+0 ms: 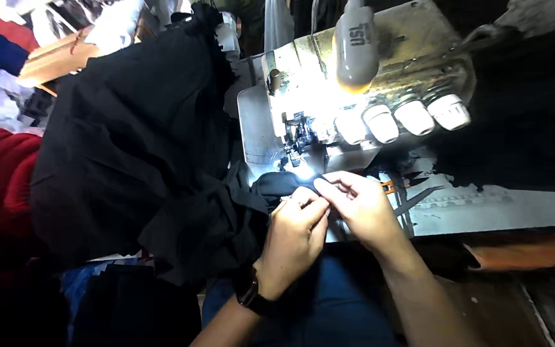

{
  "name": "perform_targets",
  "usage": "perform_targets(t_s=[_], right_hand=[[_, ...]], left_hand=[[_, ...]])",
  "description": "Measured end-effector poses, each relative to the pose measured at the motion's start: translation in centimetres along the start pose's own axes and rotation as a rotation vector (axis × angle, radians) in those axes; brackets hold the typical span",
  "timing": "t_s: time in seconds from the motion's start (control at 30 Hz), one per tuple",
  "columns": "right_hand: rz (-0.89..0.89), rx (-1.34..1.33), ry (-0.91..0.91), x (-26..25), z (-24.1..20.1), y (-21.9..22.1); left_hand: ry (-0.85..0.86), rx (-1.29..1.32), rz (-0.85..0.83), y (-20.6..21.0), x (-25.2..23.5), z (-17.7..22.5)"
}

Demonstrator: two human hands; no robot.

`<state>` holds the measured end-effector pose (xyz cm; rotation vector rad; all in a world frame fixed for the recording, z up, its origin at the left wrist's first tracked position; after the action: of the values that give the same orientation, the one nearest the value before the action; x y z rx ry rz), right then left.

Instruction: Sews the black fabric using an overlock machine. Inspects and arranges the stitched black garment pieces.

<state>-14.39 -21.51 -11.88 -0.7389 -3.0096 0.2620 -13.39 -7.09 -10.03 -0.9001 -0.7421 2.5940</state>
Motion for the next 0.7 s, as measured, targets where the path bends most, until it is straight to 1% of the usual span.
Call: perform_targets(t_s=[0.07,0.1,0.13,0.17,0.2,0.23,0.27,0.3,0.33,0.37,0.43,0.53,0.6,0.67,0.7], right_hand=[[-0.016,0.013,0.001,-0.6,-0.1,-0.2],[-0.023,0.017,-0.005,-0.6,-0.2,-0.3],[-0.021,0.017,-0.015,-0.4,-0.4,-0.5],[-0.014,0.011,-0.025,-0.1,-0.5,-0.8],[-0.003,-0.001,-0.04,0.4,-0.6,-1.1],[0.01,-0.016,-0.056,1.1,-0.6,-1.4],[0.022,-0.025,-0.074,1.7,-0.7,-1.6],[0.041,-0.024,-0.098,2.3,-0.8,-1.8],[0.058,-0.014,-0.119,2.7,-0.8,-2.0],[0.068,-0.002,-0.133,3.0,-0.8,-2.3],[0.045,0.031,-0.168,4.1,-1.0,-3.0],[-0.16,0.048,-0.198,6.1,-3.7,-2.8],[-0.246,-0.012,-0.236,9.0,-5.6,-1.7],[-0.306,-0.139,-0.319,12.0,-7.0,-2.7],[-0.366,-0.172,-0.342,13.0,-7.2,-4.3]], left_hand=[[-0.009,-0.009,-0.11,-0.8,0.0,1.0],[0.007,-0.043,-0.138,-2.1,-0.1,2.1],[0.027,-0.084,-0.076,-3.9,-0.4,3.3],[0.045,-0.144,0.052,-5.7,-0.8,4.1],[0.048,-0.258,0.179,-7.2,-1.1,4.2],[0.022,-0.385,0.241,-8.0,-1.4,3.3],[-0.027,-0.487,0.227,-8.4,-1.8,1.6],[-0.084,-0.527,0.188,-8.5,-2.0,-0.4],[-0.135,-0.495,0.146,-8.8,-2.0,-2.1],[-0.164,-0.443,0.1,-9.3,-1.9,-2.7],[-0.147,-0.341,0.028,-10.3,-1.2,-2.0],[-0.084,-0.249,-0.009,-11.6,0.1,1.5],[-0.074,-0.153,-0.018,-12.2,1.5,4.9],[-0.113,0.075,-0.05,-12.9,3.3,7.3],[-0.157,0.232,-0.118,-12.9,4.4,7.8]])
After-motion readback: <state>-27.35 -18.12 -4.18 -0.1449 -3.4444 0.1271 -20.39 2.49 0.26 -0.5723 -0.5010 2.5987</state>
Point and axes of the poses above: each hand's wrist, its own x-axis away from the middle knuckle, its own y-axis out of the palm, z = x × y, the point moved 4 cm from there along -x, towards the middle knuckle, and after that the axes turned 9 degrees about z, right-handed, at the moved point
